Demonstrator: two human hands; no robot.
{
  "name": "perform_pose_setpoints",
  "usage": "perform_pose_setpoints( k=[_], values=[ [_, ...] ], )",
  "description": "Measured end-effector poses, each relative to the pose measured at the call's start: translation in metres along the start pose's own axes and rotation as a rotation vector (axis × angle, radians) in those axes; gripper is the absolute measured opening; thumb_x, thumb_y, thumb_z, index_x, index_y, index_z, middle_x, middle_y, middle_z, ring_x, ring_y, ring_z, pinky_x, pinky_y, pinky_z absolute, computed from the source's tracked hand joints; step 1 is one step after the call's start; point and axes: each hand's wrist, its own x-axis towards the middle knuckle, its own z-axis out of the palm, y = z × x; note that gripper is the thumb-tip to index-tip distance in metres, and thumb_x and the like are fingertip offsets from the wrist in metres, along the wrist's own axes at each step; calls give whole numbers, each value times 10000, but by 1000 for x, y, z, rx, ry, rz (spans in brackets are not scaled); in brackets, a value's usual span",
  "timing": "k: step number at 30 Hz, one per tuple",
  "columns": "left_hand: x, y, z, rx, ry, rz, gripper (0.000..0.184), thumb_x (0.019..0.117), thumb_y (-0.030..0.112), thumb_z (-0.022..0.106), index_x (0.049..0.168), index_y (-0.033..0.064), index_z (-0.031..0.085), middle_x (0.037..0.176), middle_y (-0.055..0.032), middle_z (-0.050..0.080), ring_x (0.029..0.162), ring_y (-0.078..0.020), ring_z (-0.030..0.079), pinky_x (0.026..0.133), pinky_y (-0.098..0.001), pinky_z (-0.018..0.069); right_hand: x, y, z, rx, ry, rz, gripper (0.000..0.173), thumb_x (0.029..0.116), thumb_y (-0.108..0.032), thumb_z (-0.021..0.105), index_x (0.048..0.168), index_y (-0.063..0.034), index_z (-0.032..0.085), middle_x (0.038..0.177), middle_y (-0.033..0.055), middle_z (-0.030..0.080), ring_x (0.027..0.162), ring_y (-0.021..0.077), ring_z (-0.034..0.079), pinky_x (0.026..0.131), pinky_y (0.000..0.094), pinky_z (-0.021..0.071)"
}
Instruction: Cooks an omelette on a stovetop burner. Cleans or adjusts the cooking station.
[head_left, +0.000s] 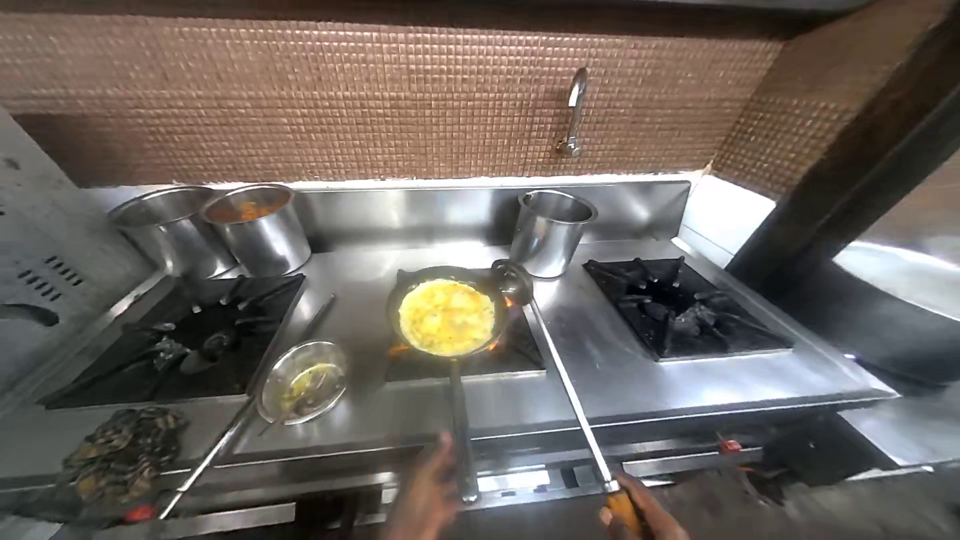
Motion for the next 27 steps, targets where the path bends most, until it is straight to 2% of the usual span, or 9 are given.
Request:
perform_pose_setpoints(
  k=[1, 2, 3, 5, 7, 11, 14, 20, 27],
  values=[
    [9, -11, 20, -171, -129, -97, 459, 1110, 400, 412, 1303, 13, 567, 1112, -167, 702, 942, -288, 714, 820, -460, 611, 3, 1, 1, -61, 1, -2, 589, 1000, -306, 641, 1483, -26, 451, 966, 157, 682, 685, 254, 674, 615, 476, 593],
    [19, -13, 36, -292, -171, -139, 453, 1111, 402, 390, 1184, 15, 615, 900, -119, 692, 726, -216, 693, 666, -369, 616, 8, 2, 2, -107, -3, 4, 594, 1000, -326, 641, 1483, -42, 444, 970, 160, 686, 707, 270, 689, 643, 496, 601],
    [25, -7, 48, -376, -164, -140, 415, 1114, 382, 380, 1092, 30, 599, 707, -44, 597, 506, -119, 586, 472, -253, 550, 14, 3, 4, -147, -6, 20, 591, 997, -343, 641, 1477, -62, 440, 982, 160, 692, 738, 288, 707, 678, 516, 611],
    [26, 9, 54, -434, -139, -132, 342, 1124, 342, 377, 960, 74, 512, 559, 40, 422, 350, -24, 396, 321, -157, 390, 29, 11, 10, -227, 2, 43, 586, 989, -382, 649, 1452, -92, 438, 978, 150, 702, 753, 302, 730, 695, 530, 628],
    [18, 10, 45, -403, -122, -101, 298, 1121, 293, 395, 952, 76, 509, 554, 52, 404, 346, -4, 367, 315, -138, 359, 44, 21, 14, -304, 32, 62, 603, 973, -400, 663, 1446, -93, 449, 1003, 161, 699, 793, 331, 718, 730, 560, 600],
    [-3, 2, 31, -362, -71, -55, 241, 1112, 235, 415, 960, 75, 512, 559, 54, 410, 351, 7, 371, 314, -131, 354, 68, 22, 28, -397, 39, 97, 561, 1013, -416, 584, 1468, -109, 468, 1216, 160, 674, 1020, 340, 697, 879, 573, 559],
    [-12, -3, 26, -336, -7, -21, 218, 1103, 208, 436, 946, 78, 512, 556, 53, 403, 349, 4, 356, 313, -133, 346, 78, 20, 51, -424, 2, 107, 588, 1044, -351, 503, 1578, -145, 369, 1409, 168, 577, 1145, 337, 668, 950, 544, 555],
    [-15, 11, 9, -257, 1, -8, 173, 1104, 181, 437, 971, 84, 493, 574, 50, 400, 366, -1, 364, 328, -139, 363, 94, 0, 90, -552, -36, 112, 632, 1060, -367, 473, 1639, -237, 253, 1460, 174, 539, 1105, 361, 684, 910, 553, 568],
    [-15, 22, -1, -215, -2, -46, 174, 1098, 174, 449, 955, 84, 490, 560, 48, 380, 361, -8, 358, 326, -143, 358, 101, -14, 120, -711, 51, 120, 613, 1059, -339, 459, 1634, -298, 252, 1416, 164, 552, 942, 349, 721, 796, 541, 600]
  ],
)
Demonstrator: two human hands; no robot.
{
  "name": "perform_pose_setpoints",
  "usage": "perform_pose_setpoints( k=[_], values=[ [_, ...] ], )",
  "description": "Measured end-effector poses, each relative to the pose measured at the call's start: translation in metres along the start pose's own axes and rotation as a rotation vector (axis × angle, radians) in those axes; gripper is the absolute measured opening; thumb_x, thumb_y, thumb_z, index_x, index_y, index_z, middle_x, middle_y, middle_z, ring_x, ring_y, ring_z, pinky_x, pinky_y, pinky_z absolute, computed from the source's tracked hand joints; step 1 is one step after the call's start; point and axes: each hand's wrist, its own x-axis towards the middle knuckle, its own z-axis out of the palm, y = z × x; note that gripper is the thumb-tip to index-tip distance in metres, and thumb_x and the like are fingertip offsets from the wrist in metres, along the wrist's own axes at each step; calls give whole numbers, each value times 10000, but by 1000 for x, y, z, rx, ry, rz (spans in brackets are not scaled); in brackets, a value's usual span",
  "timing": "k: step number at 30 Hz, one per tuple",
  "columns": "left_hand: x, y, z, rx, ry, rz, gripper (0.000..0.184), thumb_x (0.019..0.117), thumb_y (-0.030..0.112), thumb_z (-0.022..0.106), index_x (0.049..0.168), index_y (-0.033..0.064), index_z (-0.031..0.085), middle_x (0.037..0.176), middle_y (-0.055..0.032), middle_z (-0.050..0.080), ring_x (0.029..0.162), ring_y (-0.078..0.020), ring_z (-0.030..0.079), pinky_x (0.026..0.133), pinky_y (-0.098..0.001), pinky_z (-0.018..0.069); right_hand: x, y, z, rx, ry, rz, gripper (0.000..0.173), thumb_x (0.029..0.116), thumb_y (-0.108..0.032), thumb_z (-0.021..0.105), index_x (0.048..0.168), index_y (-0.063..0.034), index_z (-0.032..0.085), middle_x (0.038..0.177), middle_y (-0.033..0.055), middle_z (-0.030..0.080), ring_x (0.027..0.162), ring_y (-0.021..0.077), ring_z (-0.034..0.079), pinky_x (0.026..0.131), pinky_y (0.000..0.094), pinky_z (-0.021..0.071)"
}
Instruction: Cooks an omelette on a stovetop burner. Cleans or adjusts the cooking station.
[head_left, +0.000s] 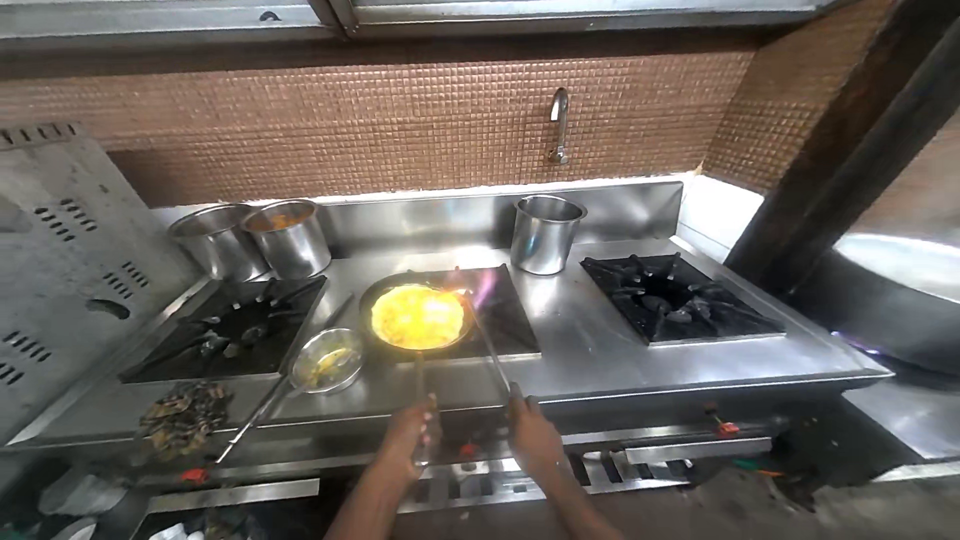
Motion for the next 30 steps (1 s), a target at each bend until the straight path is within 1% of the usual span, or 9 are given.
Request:
perform_pose_setpoints(
  k=[2, 6, 11, 15, 18, 23, 28, 30],
  values=[
    [2, 2, 0, 1, 2, -5, 167, 1098, 172, 451, 960, 85, 485, 558, 48, 375, 357, -12, 351, 325, -145, 357, 2, -5, 4, -6, 21, 9, 612, 1057, -323, 460, 1634, -293, 259, 1415, 170, 551, 933, 350, 721, 788, 536, 600],
    [6, 3, -4, -14, -29, -10, 167, 1105, 173, 437, 974, 78, 480, 566, 50, 371, 356, -8, 343, 324, -142, 353, 5, -15, 8, -10, 25, 42, 610, 1064, -332, 454, 1637, -289, 250, 1433, 164, 543, 958, 357, 719, 796, 537, 601],
    [-6, 6, -4, -18, -32, -39, 160, 1103, 172, 437, 970, 89, 470, 566, 49, 369, 358, -9, 343, 322, -143, 346, 8, -18, 16, 6, 39, 56, 603, 1066, -349, 444, 1636, -294, 255, 1415, 154, 559, 964, 349, 719, 797, 542, 600],
    [-9, -2, -4, -10, 2, -13, 185, 1099, 174, 456, 937, 89, 482, 562, 45, 364, 357, -22, 340, 323, -153, 352, 8, -23, 16, 36, 25, 73, 615, 1059, -337, 458, 1635, -298, 249, 1400, 157, 573, 977, 354, 718, 802, 551, 597],
    [-3, -10, -5, 13, 21, 13, 169, 1099, 182, 470, 960, 88, 487, 574, 40, 376, 365, -29, 346, 330, -162, 361, 4, -29, 14, 54, -9, 84, 625, 1057, -348, 465, 1638, -295, 241, 1423, 161, 559, 1003, 359, 713, 824, 549, 593],
    [13, -24, -8, 67, 48, 60, 168, 1101, 210, 483, 997, 78, 481, 592, 27, 391, 377, -48, 362, 339, -182, 373, 2, -32, 17, 56, -3, 87, 623, 1063, -368, 450, 1642, -274, 240, 1432, 178, 554, 1010, 372, 711, 831, 555, 593],
    [15, -23, -2, 61, 43, 68, 163, 1106, 203, 468, 998, 81, 470, 594, 29, 387, 375, -45, 361, 338, -180, 376, 3, -30, 15, 49, -4, 101, 627, 1065, -354, 451, 1644, -280, 221, 1421, 174, 559, 1012, 365, 712, 834, 545, 594],
    [14, -22, -1, 56, 42, 70, 177, 1107, 197, 467, 978, 76, 476, 584, 31, 384, 370, -44, 362, 336, -178, 376, 2, -30, 16, 50, -10, 109, 632, 1065, -365, 457, 1644, -276, 218, 1422, 171, 560, 1010, 358, 714, 830, 538, 596]
  ],
)
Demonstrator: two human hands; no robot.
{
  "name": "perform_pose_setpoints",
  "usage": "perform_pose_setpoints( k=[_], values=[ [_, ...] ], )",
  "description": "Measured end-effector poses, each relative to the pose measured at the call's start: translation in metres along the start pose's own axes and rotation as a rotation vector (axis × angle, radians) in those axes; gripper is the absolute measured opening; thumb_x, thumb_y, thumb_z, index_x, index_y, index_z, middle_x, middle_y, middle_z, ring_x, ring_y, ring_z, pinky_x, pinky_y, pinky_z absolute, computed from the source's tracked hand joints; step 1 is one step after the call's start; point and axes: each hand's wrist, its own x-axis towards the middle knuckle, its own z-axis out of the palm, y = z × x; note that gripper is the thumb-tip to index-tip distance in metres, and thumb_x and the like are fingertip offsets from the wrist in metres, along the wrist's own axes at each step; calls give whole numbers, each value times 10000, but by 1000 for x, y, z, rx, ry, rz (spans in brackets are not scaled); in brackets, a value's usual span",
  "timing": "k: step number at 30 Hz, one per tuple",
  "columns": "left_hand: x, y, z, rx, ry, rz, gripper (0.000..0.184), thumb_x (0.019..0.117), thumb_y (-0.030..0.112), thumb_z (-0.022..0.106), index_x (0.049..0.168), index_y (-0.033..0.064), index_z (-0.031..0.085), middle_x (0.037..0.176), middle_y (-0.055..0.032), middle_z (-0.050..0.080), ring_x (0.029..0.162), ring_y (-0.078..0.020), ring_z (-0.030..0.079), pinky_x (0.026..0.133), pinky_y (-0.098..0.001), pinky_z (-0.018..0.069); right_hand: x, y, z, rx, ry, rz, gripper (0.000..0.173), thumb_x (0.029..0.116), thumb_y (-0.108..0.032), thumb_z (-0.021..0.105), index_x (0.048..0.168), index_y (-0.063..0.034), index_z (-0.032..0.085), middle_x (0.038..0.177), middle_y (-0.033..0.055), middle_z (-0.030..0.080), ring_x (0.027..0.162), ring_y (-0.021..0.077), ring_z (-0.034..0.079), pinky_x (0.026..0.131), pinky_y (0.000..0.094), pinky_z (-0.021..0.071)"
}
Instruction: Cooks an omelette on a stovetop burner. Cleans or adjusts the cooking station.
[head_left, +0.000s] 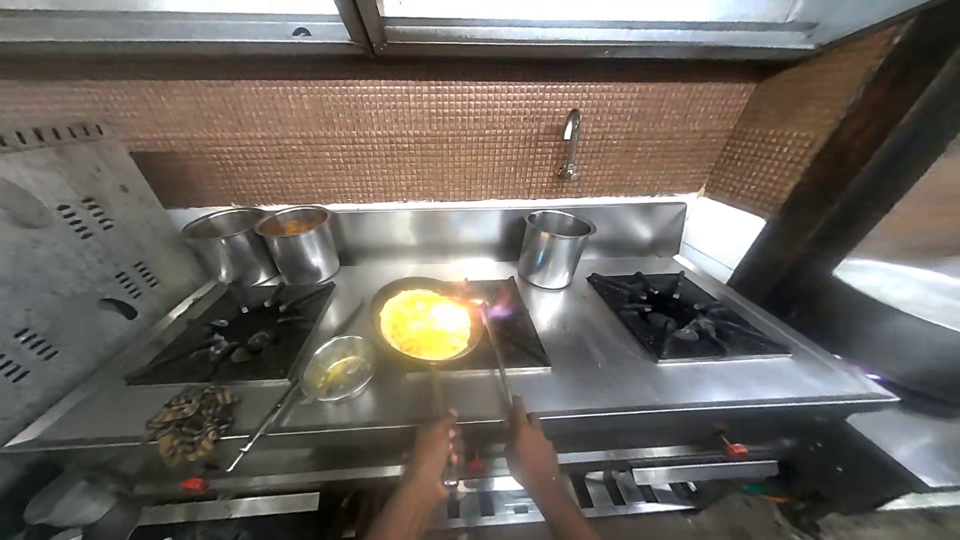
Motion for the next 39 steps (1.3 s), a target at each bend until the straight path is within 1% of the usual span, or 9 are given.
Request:
perform_pose_setpoints(
  k=[6, 10, 18, 24, 27, 29, 31, 35, 39],
  values=[
    [10, 0, 12, -57, -5, 7, 198, 1109, 204, 454, 960, 76, 471, 561, 26, 383, 363, -48, 364, 333, -180, 370, -4, 2, 4, 17, 21, -1, 630, 1063, -369, 460, 1642, -272, 231, 1443, 182, 547, 995, 362, 718, 818, 536, 598],
    [16, 10, 13, -160, -103, -47, 192, 1108, 198, 427, 953, 93, 469, 548, 44, 368, 353, -29, 354, 326, -159, 360, -11, 11, 4, -11, 50, -21, 642, 1068, -368, 455, 1651, -268, 206, 1481, 181, 525, 974, 363, 724, 807, 532, 602],
    [0, 22, 7, -272, -210, -147, 152, 1104, 177, 406, 996, 86, 462, 546, 42, 380, 345, -10, 368, 315, -141, 367, -7, 37, -13, -215, 169, -83, 627, 1052, -293, 479, 1638, -294, 256, 1385, 175, 572, 861, 347, 727, 741, 520, 608],
    [-6, 7, 12, -242, -213, -181, 225, 1100, 205, 420, 934, 74, 499, 538, 47, 373, 345, -16, 358, 314, -148, 358, -1, 57, -18, -243, 193, -141, 610, 1051, -310, 482, 1629, -304, 290, 1366, 169, 588, 875, 350, 724, 743, 541, 605],
    [-20, -1, 15, -290, -300, -230, 201, 1102, 196, 404, 968, 78, 496, 558, 40, 400, 358, -13, 385, 324, -140, 374, 2, 69, -40, -229, 188, -185, 594, 1051, -357, 477, 1619, -320, 309, 1344, 152, 603, 853, 333, 724, 730, 538, 607],
    [-27, -8, 22, -360, -367, -277, 227, 1099, 192, 399, 919, 95, 496, 552, 41, 418, 358, -12, 395, 330, -133, 375, 5, 73, -64, -244, 184, -225, 591, 1049, -367, 478, 1617, -329, 319, 1343, 154, 604, 843, 338, 724, 722, 545, 606],
    [-30, -18, 33, -405, -425, -324, 205, 1100, 185, 394, 942, 92, 486, 564, 40, 429, 359, -5, 408, 331, -125, 386, 8, 73, -89, -288, 142, -244, 589, 1056, -360, 457, 1622, -342, 299, 1360, 158, 595, 887, 351, 721, 748, 560, 600],
    [-20, -32, 57, -445, -492, -390, 208, 1088, 185, 415, 922, 92, 500, 561, 43, 429, 355, -3, 404, 327, -122, 379, 18, 60, -131, -407, 61, -276, 550, 1080, -382, 411, 1619, -350, 307, 1381, 168, 585, 966, 380, 708, 804, 583, 581],
    [-4, -30, 70, -478, -532, -402, 222, 1087, 186, 407, 909, 92, 501, 561, 40, 441, 357, -5, 416, 331, -123, 386, 18, 40, -151, -519, 24, -273, 512, 1092, -374, 386, 1602, -345, 343, 1408, 159, 575, 999, 396, 703, 812, 600, 574]
  ],
)
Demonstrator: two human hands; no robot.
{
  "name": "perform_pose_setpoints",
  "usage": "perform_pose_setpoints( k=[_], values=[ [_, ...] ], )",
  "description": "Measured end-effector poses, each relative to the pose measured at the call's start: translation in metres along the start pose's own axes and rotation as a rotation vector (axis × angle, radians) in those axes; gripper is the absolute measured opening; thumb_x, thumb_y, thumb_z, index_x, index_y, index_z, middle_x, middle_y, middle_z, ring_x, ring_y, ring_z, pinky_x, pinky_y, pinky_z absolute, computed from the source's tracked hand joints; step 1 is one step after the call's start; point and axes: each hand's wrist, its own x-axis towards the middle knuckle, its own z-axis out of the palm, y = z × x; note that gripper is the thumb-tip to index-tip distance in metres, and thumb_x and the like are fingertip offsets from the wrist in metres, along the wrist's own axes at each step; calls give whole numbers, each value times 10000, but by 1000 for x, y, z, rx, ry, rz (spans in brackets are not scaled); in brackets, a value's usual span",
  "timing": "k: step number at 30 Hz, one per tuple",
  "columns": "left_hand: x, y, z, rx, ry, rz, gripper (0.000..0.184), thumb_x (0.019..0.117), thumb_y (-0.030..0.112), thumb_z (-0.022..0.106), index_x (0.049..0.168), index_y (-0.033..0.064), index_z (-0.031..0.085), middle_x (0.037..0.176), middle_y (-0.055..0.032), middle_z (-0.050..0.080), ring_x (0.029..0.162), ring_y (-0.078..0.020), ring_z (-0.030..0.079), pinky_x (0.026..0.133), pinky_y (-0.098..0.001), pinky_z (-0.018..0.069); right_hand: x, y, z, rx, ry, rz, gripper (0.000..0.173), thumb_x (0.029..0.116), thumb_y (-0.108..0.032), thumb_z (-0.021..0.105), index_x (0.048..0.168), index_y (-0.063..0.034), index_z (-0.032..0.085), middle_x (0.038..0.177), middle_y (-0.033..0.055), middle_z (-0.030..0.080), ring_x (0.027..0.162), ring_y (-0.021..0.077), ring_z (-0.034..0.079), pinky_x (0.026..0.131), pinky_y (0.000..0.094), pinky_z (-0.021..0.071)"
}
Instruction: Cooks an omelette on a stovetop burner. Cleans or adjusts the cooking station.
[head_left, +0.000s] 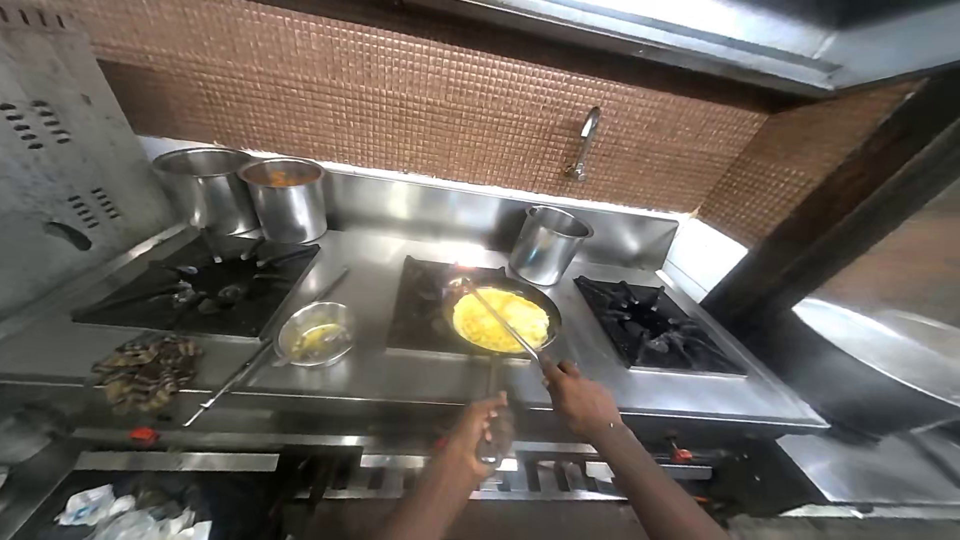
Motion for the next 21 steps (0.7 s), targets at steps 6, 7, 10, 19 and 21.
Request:
perform_pose_setpoints(
  k=[6, 7, 10, 19, 21],
  values=[
    [11, 21, -3, -60, -38, -11, 235, 1091, 204, 400, 917, 82, 501, 571, 35, 461, 359, -5, 436, 331, -121, 397, 11, -18, -8, -52, -20, 0, 538, 1081, -333, 410, 1611, -351, 322, 1423, 167, 563, 1012, 403, 698, 815, 604, 572],
    [11, 20, -5, -62, -38, -6, 236, 1091, 206, 401, 917, 81, 501, 571, 35, 462, 359, -5, 435, 331, -121, 397, 11, -20, -5, -45, -24, 2, 541, 1082, -333, 406, 1615, -351, 312, 1423, 171, 560, 1007, 405, 698, 812, 603, 574],
    [14, 13, -3, -86, -34, 11, 257, 1094, 220, 401, 901, 85, 500, 559, 38, 458, 351, -9, 432, 328, -124, 395, 9, -26, 0, -35, -31, 5, 555, 1082, -317, 409, 1623, -350, 291, 1450, 175, 538, 992, 410, 701, 807, 603, 575],
    [24, -18, 11, -151, -123, 16, 359, 1111, 293, 359, 856, 88, 507, 520, 39, 452, 344, -21, 448, 329, -140, 408, 2, -31, -17, -124, 0, -41, 532, 1073, -252, 422, 1596, -330, 362, 1448, 170, 550, 1011, 419, 696, 806, 605, 570],
    [24, -29, 8, -174, -136, 12, 354, 1111, 298, 362, 863, 92, 511, 529, 40, 460, 349, -21, 455, 333, -141, 413, -1, -27, -16, -123, -7, -37, 522, 1078, -268, 414, 1594, -329, 364, 1448, 165, 552, 1020, 419, 694, 813, 599, 573]
  ],
)
